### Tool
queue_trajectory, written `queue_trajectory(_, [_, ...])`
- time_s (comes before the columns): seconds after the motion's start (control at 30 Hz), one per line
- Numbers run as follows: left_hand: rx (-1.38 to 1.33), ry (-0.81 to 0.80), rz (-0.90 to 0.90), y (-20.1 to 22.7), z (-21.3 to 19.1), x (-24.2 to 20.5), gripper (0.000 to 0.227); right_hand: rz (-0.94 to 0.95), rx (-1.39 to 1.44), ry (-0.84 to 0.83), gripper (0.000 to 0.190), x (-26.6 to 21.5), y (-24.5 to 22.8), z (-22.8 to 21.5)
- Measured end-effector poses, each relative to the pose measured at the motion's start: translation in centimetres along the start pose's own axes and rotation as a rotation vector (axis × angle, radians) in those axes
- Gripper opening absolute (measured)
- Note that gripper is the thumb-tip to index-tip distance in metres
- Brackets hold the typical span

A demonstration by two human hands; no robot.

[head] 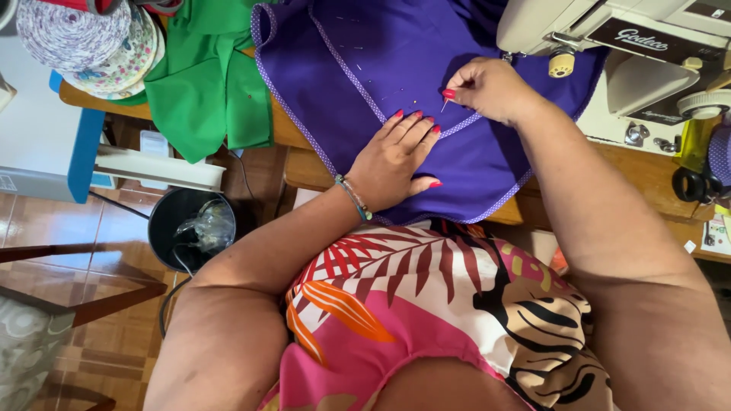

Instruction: The person is pinning a purple fabric garment to prepare it for sewing, using pins from a nearby pincushion.

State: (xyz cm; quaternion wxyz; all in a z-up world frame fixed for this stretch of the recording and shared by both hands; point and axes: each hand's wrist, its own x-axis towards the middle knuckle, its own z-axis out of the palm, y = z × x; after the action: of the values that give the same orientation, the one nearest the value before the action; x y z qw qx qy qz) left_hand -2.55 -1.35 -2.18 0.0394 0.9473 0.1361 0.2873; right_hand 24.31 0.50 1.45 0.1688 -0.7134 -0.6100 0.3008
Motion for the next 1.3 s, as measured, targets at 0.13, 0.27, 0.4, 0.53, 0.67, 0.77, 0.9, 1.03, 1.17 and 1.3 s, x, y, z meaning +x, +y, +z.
queue_trajectory(0.13, [0.003,0.003,-0.005,0.0,0.1,0.0,0.086,0.052,-0.001,-0.054,0.004,0.2,-0.7,-0.3])
queue_trajectory(0.27, [-0.001,-0.004,-0.007,0.0,0.0,0.1,0.086,0.089,0.008,-0.075,0.005,0.2,-0.8,-0.4])
queue_trajectory(0.4, [0.009,0.000,-0.005,0.1,-0.3,0.1,0.087,0.013,-0.023,-0.063,0.008,0.0,-1.0,0.0])
queue_trajectory(0.53, [0.013,-0.012,-0.011,0.1,-0.2,0.1,0.087,-0.041,-0.079,-0.021,0.005,0.0,-0.5,-0.1])
queue_trajectory(0.67, [0.030,-0.005,-0.002,0.1,-0.1,0.1,0.087,-0.147,-0.110,0.066,0.006,0.8,1.7,0.8])
queue_trajectory(0.77, [0.009,-0.005,0.002,0.0,-0.1,0.1,0.086,-0.166,-0.094,0.066,0.009,0.6,1.2,0.7])
queue_trajectory(0.9, [-0.009,0.002,0.006,0.1,-0.4,0.2,0.086,-0.086,-0.106,-0.028,0.007,0.2,0.0,0.4])
queue_trajectory(1.03, [-0.005,0.002,0.007,0.2,-0.7,0.3,0.086,-0.042,-0.146,-0.052,0.008,0.1,-0.4,0.2])
queue_trajectory(1.17, [-0.007,0.002,0.008,0.1,-0.5,0.3,0.087,0.056,-0.106,-0.093,0.007,-0.1,-1.2,0.2])
queue_trajectory(1.3, [-0.042,0.018,0.008,0.2,-0.8,0.6,0.085,0.241,0.021,-0.192,0.010,-0.9,-3.9,-1.2])
